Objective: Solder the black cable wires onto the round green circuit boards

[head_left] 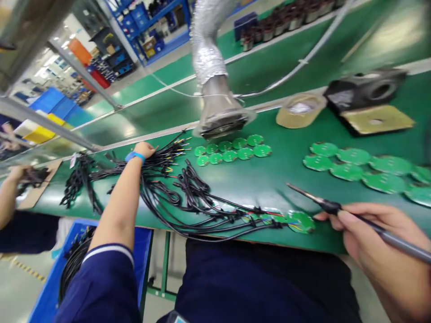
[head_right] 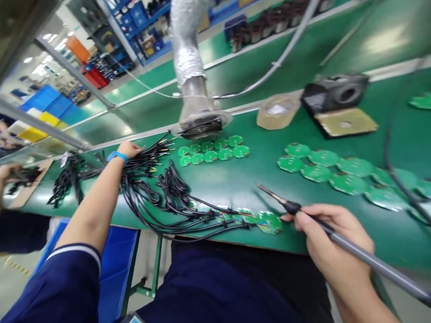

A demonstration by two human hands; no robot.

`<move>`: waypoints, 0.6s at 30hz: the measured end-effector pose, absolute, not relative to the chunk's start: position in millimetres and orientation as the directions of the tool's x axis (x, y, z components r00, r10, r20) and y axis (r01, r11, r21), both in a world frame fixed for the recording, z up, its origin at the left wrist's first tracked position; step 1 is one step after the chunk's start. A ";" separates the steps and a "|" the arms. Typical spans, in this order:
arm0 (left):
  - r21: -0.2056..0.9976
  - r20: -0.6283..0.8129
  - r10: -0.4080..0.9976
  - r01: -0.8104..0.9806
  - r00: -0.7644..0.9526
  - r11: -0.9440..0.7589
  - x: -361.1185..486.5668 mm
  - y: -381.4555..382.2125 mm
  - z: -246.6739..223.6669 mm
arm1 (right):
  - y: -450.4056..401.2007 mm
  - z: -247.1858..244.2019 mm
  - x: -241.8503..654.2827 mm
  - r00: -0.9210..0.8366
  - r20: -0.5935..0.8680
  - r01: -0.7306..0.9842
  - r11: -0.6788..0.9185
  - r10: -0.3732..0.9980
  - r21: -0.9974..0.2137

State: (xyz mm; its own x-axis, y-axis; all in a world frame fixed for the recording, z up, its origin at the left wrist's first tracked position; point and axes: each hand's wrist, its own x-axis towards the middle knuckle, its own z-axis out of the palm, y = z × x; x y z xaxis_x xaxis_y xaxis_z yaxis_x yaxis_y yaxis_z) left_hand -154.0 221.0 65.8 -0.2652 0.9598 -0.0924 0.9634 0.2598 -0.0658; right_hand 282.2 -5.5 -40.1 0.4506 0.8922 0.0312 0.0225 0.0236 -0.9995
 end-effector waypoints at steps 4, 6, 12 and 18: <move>0.015 0.102 0.969 0.974 -0.225 0.225 -155.3 209.2 85.7 | -10.4 -41.9 303.2 0.460 0.096 0.034 0.090 0.883 -0.995; 0.105 0.288 0.926 0.969 -0.246 0.224 -150.9 196.3 100.1 | -15.6 -43.0 312.8 0.460 0.112 0.022 0.115 0.881 -0.993; 0.262 0.663 0.748 0.946 -0.032 -0.192 -45.4 107.1 120.7 | -27.1 -42.4 325.9 0.443 0.128 -0.049 0.167 0.887 -0.985; 0.464 0.294 0.826 0.684 0.481 -0.563 105.6 38.1 45.5 | -27.0 -40.3 323.4 0.456 0.199 -0.110 0.277 0.868 -0.955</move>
State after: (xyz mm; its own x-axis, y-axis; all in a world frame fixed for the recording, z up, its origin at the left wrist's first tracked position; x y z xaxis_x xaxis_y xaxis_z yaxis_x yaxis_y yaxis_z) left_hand 105.6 38.1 45.5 0.4812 0.8259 0.2939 0.6838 -0.5634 0.4636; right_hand 323.4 -27.0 -40.3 0.4556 0.8676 0.1991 -0.1098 0.2768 -0.9546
